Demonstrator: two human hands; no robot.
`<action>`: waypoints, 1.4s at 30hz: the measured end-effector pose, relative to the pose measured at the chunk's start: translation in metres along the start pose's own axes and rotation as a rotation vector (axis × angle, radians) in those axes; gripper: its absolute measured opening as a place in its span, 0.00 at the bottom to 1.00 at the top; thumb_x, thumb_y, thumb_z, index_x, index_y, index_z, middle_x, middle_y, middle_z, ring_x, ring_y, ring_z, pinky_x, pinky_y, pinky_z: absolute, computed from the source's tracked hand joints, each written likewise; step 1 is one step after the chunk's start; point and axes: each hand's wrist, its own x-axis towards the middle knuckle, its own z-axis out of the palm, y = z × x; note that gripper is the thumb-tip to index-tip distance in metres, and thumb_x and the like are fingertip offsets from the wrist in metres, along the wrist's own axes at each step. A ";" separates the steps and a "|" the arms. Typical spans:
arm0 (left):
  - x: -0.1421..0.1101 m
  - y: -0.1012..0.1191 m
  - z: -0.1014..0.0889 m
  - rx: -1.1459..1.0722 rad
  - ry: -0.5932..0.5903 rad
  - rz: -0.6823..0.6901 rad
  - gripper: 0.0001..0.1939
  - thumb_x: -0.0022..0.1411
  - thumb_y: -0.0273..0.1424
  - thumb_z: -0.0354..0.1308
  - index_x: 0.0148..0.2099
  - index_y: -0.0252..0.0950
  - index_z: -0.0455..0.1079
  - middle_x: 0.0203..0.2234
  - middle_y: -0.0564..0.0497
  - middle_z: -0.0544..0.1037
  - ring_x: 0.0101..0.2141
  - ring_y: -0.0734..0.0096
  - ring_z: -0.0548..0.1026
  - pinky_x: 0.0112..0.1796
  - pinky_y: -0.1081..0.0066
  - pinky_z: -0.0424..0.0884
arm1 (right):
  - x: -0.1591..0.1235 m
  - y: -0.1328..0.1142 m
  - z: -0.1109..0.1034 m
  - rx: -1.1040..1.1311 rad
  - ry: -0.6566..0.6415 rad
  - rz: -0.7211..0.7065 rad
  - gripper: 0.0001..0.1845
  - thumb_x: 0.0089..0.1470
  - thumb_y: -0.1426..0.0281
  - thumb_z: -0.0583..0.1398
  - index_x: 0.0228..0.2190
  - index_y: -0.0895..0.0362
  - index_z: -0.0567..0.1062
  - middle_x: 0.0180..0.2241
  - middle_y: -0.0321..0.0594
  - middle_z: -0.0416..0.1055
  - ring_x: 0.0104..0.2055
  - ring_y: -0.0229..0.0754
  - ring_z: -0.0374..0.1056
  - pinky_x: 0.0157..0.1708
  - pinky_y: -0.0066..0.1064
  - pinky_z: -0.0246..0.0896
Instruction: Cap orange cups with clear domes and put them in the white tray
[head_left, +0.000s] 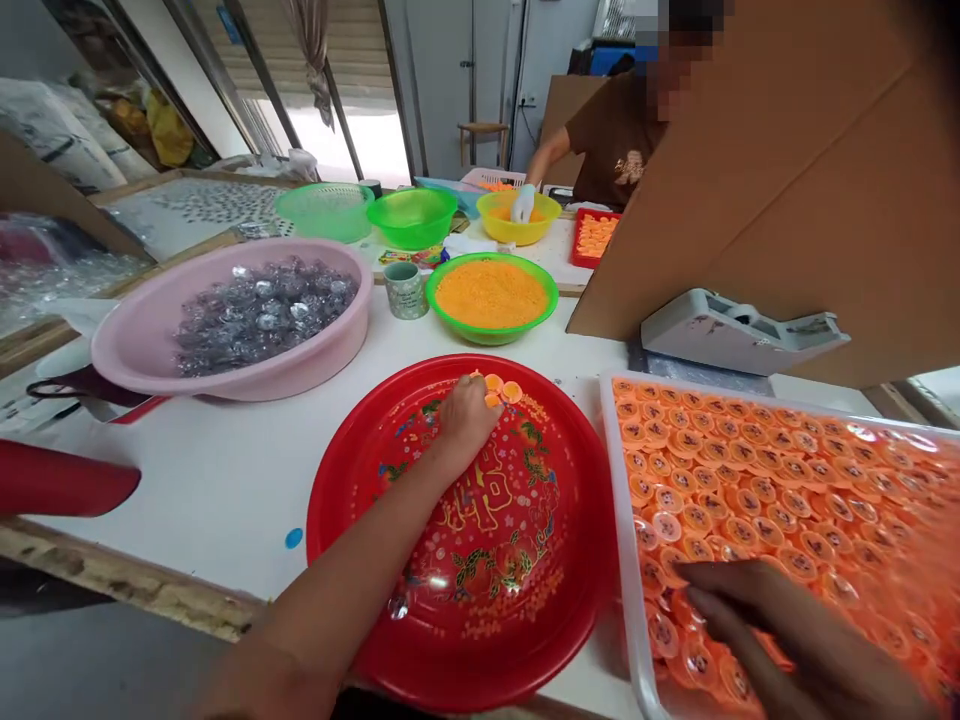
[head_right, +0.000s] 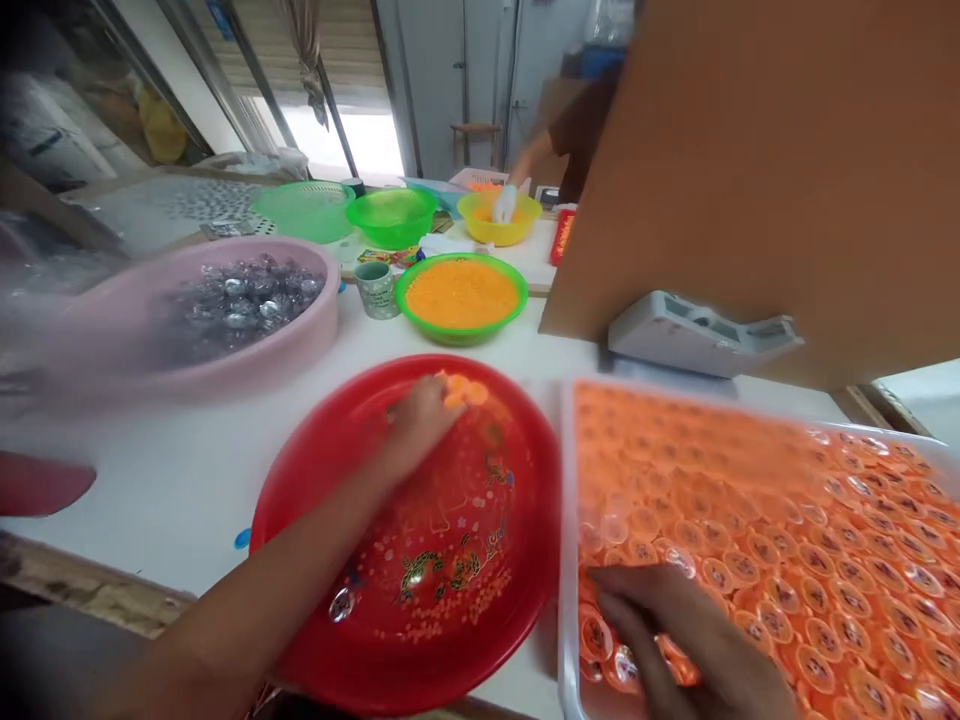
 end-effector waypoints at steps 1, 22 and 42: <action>-0.005 -0.003 -0.007 -0.016 -0.010 0.025 0.11 0.65 0.34 0.56 0.43 0.31 0.70 0.41 0.48 0.73 0.41 0.65 0.73 0.43 0.60 0.71 | -0.003 -0.004 0.017 0.066 -0.106 -0.030 0.11 0.59 0.58 0.58 0.34 0.49 0.78 0.33 0.43 0.75 0.33 0.46 0.71 0.31 0.33 0.69; -0.152 -0.070 -0.064 -0.741 -0.188 -0.175 0.13 0.53 0.30 0.61 0.43 0.38 0.70 0.36 0.52 0.80 0.40 0.65 0.78 0.38 0.70 0.76 | -0.002 -0.026 0.157 0.454 -0.526 0.219 0.11 0.58 0.59 0.56 0.34 0.54 0.70 0.24 0.38 0.72 0.25 0.44 0.71 0.26 0.34 0.66; -0.168 -0.039 -0.056 -0.734 -0.218 0.010 0.10 0.53 0.27 0.62 0.40 0.39 0.73 0.33 0.53 0.81 0.35 0.67 0.79 0.34 0.71 0.77 | -0.022 -0.035 0.118 1.194 -0.477 0.622 0.13 0.44 0.68 0.71 0.35 0.55 0.78 0.26 0.33 0.69 0.28 0.34 0.64 0.30 0.25 0.62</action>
